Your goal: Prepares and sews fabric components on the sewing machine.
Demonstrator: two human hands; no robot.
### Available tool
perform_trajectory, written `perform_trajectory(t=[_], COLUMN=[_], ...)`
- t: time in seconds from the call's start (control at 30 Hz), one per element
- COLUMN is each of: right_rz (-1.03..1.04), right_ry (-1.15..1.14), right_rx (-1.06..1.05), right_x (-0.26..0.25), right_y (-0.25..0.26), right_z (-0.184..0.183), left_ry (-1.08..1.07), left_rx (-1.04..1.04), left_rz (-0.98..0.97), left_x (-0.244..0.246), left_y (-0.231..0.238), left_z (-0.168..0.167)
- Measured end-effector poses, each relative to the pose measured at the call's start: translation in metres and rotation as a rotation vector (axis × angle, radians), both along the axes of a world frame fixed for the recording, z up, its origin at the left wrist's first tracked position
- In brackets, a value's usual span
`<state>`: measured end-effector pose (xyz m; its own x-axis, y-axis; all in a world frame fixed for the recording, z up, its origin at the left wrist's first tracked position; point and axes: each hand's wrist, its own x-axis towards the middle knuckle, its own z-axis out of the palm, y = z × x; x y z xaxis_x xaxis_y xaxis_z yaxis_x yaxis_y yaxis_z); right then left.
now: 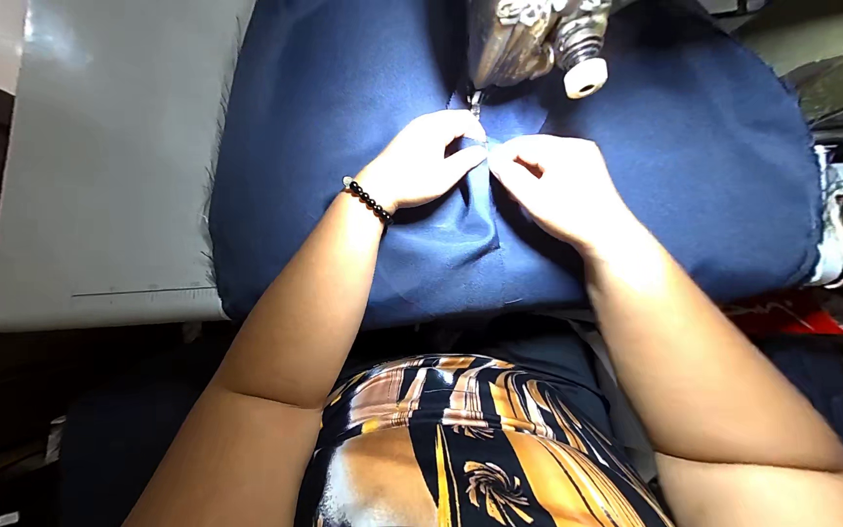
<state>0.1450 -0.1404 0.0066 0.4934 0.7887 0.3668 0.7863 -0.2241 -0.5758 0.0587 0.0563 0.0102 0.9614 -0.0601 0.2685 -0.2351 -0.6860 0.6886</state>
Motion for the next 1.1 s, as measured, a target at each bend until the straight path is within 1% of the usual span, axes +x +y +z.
perform_trajectory(t=[0.1,0.17,0.2,0.3,0.4,0.63,0.77,0.97,1.1], right_rz=[0.231,0.339,0.374,0.341,0.275,0.221,0.227,0.24,0.234], right_ry=[-0.299,-0.399,-0.412,-0.388,-0.375,-0.354,-0.342,-0.339,-0.312], right_rx=[-0.207,-0.246,-0.225,-0.192,-0.203,-0.281,-0.262,-0.248,-0.188], right_x=[0.009,0.015,0.02,0.026,0.022,0.022,0.022,0.024,0.025], right_y=[-0.014,-0.019,-0.02,-0.023,-0.022,-0.019,-0.018,-0.018,-0.019], right_z=[0.014,0.008,0.0,-0.017,-0.017,-0.013,-0.015,-0.015,-0.018], left_ry=[-0.055,-0.041,-0.015,0.073,0.137,0.169,0.12,0.19,0.178], left_rx=[0.06,0.109,0.141,0.221,0.23,0.182,0.143,0.171,0.157], left_rz=[0.027,0.05,0.064,0.106,0.149,0.274,0.306,0.381,0.396], left_x=[-0.009,-0.013,-0.013,-0.012,-0.012,-0.005,0.0,0.009,0.009], left_y=[0.004,0.007,0.009,0.012,0.01,0.004,0.002,-0.01,-0.012], left_z=[0.005,0.009,0.011,0.01,0.005,-0.002,-0.004,-0.006,-0.008])
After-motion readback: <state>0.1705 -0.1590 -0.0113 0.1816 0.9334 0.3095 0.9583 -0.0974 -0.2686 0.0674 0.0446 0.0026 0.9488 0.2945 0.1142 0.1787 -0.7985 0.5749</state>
